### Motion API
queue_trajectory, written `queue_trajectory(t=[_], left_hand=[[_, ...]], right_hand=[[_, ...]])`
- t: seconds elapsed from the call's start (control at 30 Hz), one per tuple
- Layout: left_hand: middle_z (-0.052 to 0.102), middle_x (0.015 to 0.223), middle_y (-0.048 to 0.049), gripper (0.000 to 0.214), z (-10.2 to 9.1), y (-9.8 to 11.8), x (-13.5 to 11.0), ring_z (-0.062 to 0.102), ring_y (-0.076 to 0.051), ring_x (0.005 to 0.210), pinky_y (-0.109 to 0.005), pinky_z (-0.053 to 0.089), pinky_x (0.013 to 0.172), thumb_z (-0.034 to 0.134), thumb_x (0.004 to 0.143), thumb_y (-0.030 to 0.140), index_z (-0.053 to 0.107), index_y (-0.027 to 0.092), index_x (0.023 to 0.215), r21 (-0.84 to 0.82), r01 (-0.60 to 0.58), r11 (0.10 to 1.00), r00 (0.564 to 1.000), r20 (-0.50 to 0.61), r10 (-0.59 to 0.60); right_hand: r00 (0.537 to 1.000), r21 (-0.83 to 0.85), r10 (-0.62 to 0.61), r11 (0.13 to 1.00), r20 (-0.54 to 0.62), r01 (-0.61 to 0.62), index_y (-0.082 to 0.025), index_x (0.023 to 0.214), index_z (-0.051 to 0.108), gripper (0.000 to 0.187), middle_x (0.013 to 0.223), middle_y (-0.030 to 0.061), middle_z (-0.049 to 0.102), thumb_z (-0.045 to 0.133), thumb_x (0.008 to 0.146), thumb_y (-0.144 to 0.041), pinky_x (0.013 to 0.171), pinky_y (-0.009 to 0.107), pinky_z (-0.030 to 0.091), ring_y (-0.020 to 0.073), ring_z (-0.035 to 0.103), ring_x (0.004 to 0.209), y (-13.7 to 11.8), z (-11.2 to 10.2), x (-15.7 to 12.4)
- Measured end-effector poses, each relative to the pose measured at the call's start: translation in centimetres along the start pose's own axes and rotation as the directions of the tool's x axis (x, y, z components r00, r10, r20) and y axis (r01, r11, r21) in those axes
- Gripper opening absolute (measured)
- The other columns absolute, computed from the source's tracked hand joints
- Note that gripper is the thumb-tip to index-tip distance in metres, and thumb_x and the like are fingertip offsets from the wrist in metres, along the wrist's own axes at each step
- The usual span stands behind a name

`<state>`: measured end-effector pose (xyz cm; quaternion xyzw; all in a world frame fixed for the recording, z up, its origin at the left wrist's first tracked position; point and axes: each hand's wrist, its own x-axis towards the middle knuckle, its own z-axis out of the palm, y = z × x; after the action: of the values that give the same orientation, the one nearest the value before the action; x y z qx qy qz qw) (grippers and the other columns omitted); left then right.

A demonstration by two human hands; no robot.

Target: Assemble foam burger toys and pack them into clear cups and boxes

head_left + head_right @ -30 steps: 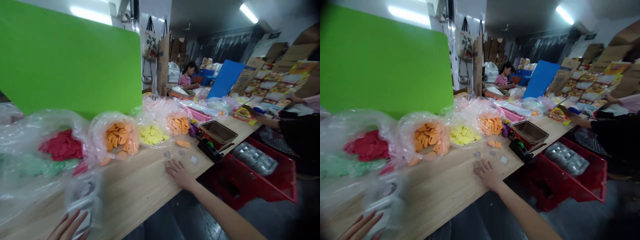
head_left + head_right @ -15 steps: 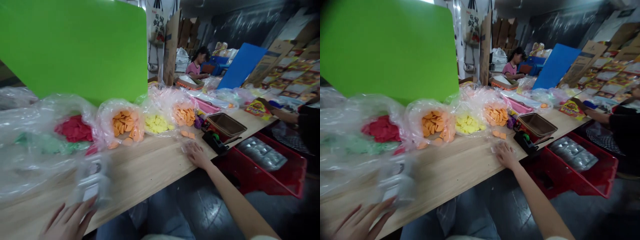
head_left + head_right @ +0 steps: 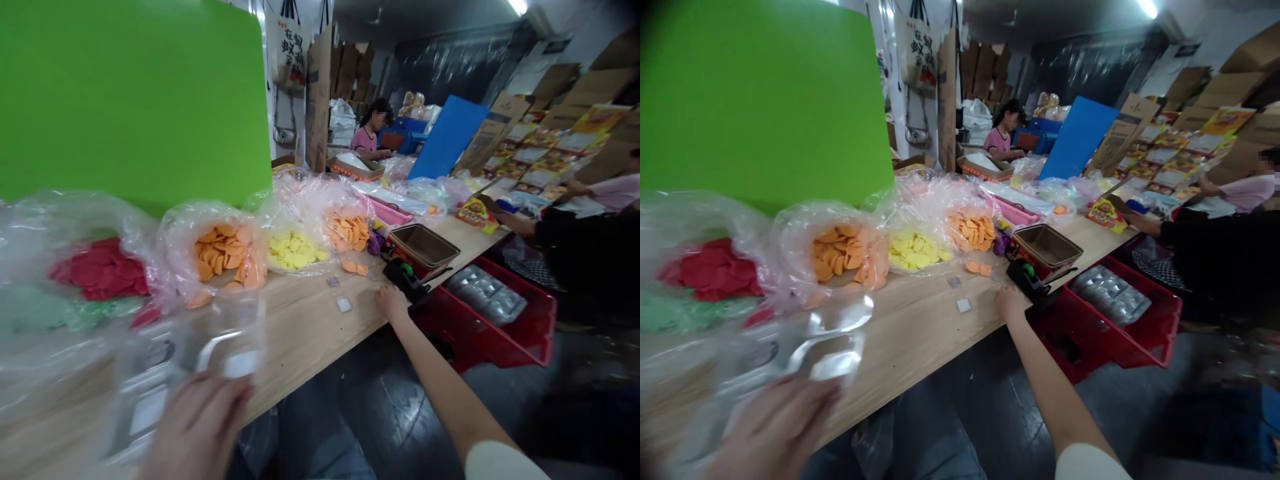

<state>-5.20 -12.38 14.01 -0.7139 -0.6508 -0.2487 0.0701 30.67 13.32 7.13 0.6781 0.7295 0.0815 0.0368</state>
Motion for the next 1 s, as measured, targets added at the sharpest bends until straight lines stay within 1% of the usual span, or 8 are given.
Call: queue_trajectory(t=[0.13, 0.27, 0.4, 0.5, 0.63, 0.77, 0.9, 1.0], left_hand=[[0.064, 0.084, -0.0055, 0.024, 8.7, 6.6, 6.7, 0.057, -0.019, 0.08, -0.034, 0.044, 0.077, 0.039, 0.088, 0.022, 0.063, 0.02, 0.09, -0.08, -0.092, 0.993, 0.977, 0.184, 0.106], [0.063, 0.089, -0.0063, 0.027, 14.8, 8.1, 9.8, 0.057, -0.02, 0.087, -0.036, 0.041, 0.084, 0.038, 0.085, 0.011, 0.061, 0.019, 0.098, -0.054, -0.147, 0.988, 0.933, 0.325, 0.157], [0.063, 0.094, -0.0043, 0.034, 16.5, 8.2, 10.2, 0.055, -0.02, 0.094, -0.043, 0.03, 0.099, 0.037, 0.082, 0.005, 0.06, 0.021, 0.1, -0.027, -0.183, 0.983, 0.919, 0.351, 0.181], [0.063, 0.098, -0.0025, 0.041, 17.2, 8.3, 10.4, 0.054, -0.02, 0.098, -0.053, 0.019, 0.103, 0.034, 0.081, 0.002, 0.058, 0.025, 0.105, -0.003, -0.123, 0.992, 0.927, 0.356, 0.116], [0.06, 0.109, -0.0064, 0.042, 18.7, 8.7, 11.0, 0.052, -0.022, 0.102, -0.046, 0.031, 0.097, 0.037, 0.081, 0.007, 0.055, 0.024, 0.115, -0.016, -0.1, 0.995, 0.918, 0.384, 0.098], [0.053, 0.125, -0.0101, 0.043, 19.5, 9.6, 11.6, 0.048, -0.025, 0.11, -0.049, 0.027, 0.1, 0.036, 0.085, 0.016, 0.047, 0.022, 0.126, -0.02, -0.055, 0.998, 0.945, 0.32, 0.059], [0.05, 0.129, -0.0102, 0.05, 19.6, 11.0, 12.4, 0.046, -0.025, 0.114, -0.054, 0.016, 0.104, 0.037, 0.086, 0.018, 0.035, 0.028, 0.135, -0.034, -0.082, 0.996, 0.958, 0.274, 0.088], [0.051, 0.127, -0.0098, 0.047, 20.0, 13.0, 13.2, 0.047, -0.025, 0.114, -0.053, 0.02, 0.102, 0.036, 0.087, 0.018, 0.038, 0.032, 0.132, -0.061, -0.164, 0.985, 0.932, 0.316, 0.175]], right_hand=[[0.999, 0.007, 0.032, 0.999, -0.022, -0.031, -0.01, 0.092, 0.065, 0.04, 0.098, 0.0201, 0.06, 0.038, 0.087, -0.039, 0.076, 0.038, 0.04, 0.0305, 0.052, 0.097, 0.4, -0.8, -0.2], [0.988, 0.041, -0.003, 0.999, -0.158, 0.01, -0.013, 0.105, 0.06, 0.043, 0.111, 0.0181, 0.053, 0.038, 0.087, -0.046, 0.081, 0.04, 0.038, 0.0303, 0.044, 0.105, 0.0, -3.2, 1.9], [0.984, 0.066, -0.172, 0.982, -0.053, 0.175, -0.015, 0.102, 0.062, 0.029, 0.114, 0.0152, 0.053, 0.048, 0.084, -0.034, 0.084, 0.038, 0.037, 0.0283, 0.041, 0.109, -2.1, -6.2, 9.1], [0.979, 0.079, -0.197, 0.977, -0.046, 0.2, -0.01, 0.098, 0.064, 0.028, 0.107, 0.0169, 0.056, 0.04, 0.087, -0.02, 0.085, 0.036, 0.036, 0.0262, 0.045, 0.106, -3.8, -8.8, 15.6], [0.972, 0.099, -0.214, 0.97, -0.094, 0.222, -0.009, 0.112, 0.056, 0.035, 0.116, 0.0169, 0.052, 0.031, 0.091, -0.019, 0.089, 0.035, 0.033, 0.0244, 0.044, 0.109, -4.1, -11.6, 20.1], [0.984, 0.112, -0.173, 0.978, -0.036, 0.176, -0.012, 0.121, 0.048, 0.039, 0.117, 0.0156, 0.053, 0.036, 0.09, -0.031, 0.085, 0.032, 0.038, 0.0239, 0.049, 0.104, -0.6, -10.0, 15.0], [0.988, 0.104, -0.091, 0.992, 0.124, 0.079, -0.016, 0.113, 0.055, 0.036, 0.103, 0.0155, 0.06, 0.041, 0.087, -0.036, 0.077, 0.035, 0.042, 0.0269, 0.055, 0.096, 2.7, -3.5, 4.2], [0.998, 0.083, 0.002, 0.997, 0.068, -0.007, -0.022, 0.13, 0.042, 0.042, 0.131, 0.0132, 0.046, 0.037, 0.088, -0.029, 0.09, 0.045, 0.036, 0.0318, 0.036, 0.122, 3.0, 1.0, -0.4]])
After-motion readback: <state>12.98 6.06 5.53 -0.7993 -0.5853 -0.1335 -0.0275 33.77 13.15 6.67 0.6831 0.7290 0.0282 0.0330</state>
